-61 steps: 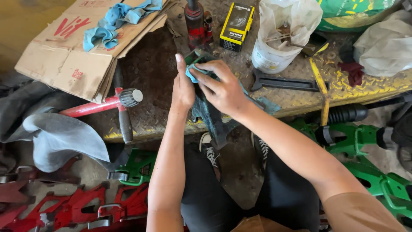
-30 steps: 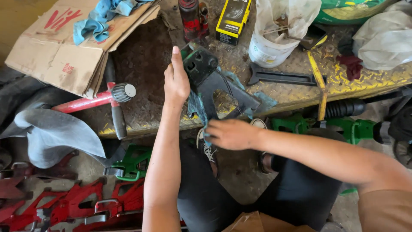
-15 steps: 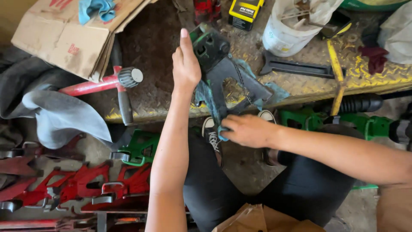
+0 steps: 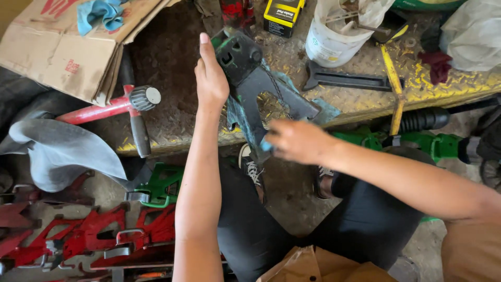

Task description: Cleaning and inspecting automotive or mechanical jack components with a cloth.

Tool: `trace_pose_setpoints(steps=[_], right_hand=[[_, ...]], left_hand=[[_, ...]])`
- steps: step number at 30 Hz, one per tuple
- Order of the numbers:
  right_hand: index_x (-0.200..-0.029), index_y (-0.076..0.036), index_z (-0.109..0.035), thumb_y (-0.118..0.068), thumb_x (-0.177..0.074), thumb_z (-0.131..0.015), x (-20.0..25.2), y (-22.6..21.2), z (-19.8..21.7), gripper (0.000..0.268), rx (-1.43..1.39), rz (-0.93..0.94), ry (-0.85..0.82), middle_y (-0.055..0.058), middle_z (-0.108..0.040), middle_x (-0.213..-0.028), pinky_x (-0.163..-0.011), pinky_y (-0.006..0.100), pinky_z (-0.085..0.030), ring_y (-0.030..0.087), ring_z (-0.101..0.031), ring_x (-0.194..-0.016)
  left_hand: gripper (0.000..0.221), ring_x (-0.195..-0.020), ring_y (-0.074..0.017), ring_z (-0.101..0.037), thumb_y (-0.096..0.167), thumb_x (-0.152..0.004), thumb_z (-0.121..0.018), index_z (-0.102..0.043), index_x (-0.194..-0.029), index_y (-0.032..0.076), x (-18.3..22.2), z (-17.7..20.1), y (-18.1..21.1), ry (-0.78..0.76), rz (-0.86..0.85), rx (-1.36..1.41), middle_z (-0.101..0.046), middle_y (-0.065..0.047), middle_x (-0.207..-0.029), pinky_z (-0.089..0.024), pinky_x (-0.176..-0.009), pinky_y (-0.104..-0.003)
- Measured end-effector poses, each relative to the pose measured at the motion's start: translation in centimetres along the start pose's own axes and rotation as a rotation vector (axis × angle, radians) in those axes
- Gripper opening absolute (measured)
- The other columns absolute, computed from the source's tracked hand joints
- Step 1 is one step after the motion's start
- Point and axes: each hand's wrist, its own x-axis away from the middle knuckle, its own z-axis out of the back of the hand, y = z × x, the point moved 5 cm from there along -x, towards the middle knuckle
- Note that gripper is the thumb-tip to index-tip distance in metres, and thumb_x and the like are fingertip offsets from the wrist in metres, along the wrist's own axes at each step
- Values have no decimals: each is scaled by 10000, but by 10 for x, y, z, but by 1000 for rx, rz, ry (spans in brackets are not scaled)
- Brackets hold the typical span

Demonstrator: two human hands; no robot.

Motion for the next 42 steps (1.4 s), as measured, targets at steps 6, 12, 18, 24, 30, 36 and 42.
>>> trace_pose_setpoints(steps=[6, 12, 18, 24, 30, 36, 42], right_hand=[[-1104, -47, -679, -173, -757, -826, 22, 48, 52, 397, 72, -370, 56, 179, -616, -1073, -729, 443, -596, 377, -693, -881], [-1146, -8, -659, -150, -759, -827, 32, 65, 49, 445, 196, -556, 99, 226, -606, -1104, -776, 489, -578, 430, -684, -938], [-1138, 24, -678, -114, -722, -836, 38, 84, 53, 467, 5, -608, 123, 302, -621, -1196, -860, 489, -575, 478, -677, -988], [-1140, 24, -670, -30, -773, -735, 32, 73, 56, 377, -151, -777, 70, 255, -660, -1121, -835, 459, -601, 426, -709, -916], [-1085, 24, -698, 41, -765, -693, 29, 59, 66, 321, -66, -516, 160, 241, -676, -1049, -837, 475, -583, 430, -691, -932], [-1024, 31, -691, 26, -802, -683, 29, 65, 50, 222, 71, -672, -268, 244, -668, -983, -795, 492, -582, 421, -694, -936], [-1021, 12, -705, 6, -778, -726, 7, 59, 62, 243, -38, -552, 66, 204, -661, -1058, -760, 457, -593, 397, -699, -867]], left_hand=[[767, -1226, -438, -592, 609, -1082, -275, -540, -1409, -32, -7, -3, -12, 0, 36, 43, -653, -324, -1288, -432, -1079, -429], [575, -1373, -464, -528, 414, -1171, -273, -366, -1560, 1, -8, -9, -37, 2, -250, -53, -557, -337, -1461, -410, -1153, -450], [515, -1268, -481, -578, 243, -1163, -275, -232, -1640, 55, -2, -8, -35, 9, -367, -277, -580, -327, -1423, -447, -1120, -461], [704, -1344, -345, -570, 503, -1107, -262, -470, -1473, -61, -1, 0, 14, 12, -83, 70, -622, -282, -1424, -405, -1141, -392], [879, -1345, -233, -559, 653, -1043, -259, -563, -1387, -97, 4, 1, 23, 8, 65, 253, -641, -220, -1415, -381, -1141, -330], [892, -1135, -199, -590, 671, -1051, -245, -611, -1326, -95, 11, -3, 9, -31, 145, 165, -713, -237, -1227, -458, -1091, -340], [916, -1239, -214, -589, 701, -1001, -235, -606, -1366, -52, 6, -2, 20, -43, 172, 297, -696, -175, -1324, -412, -1110, -321]])
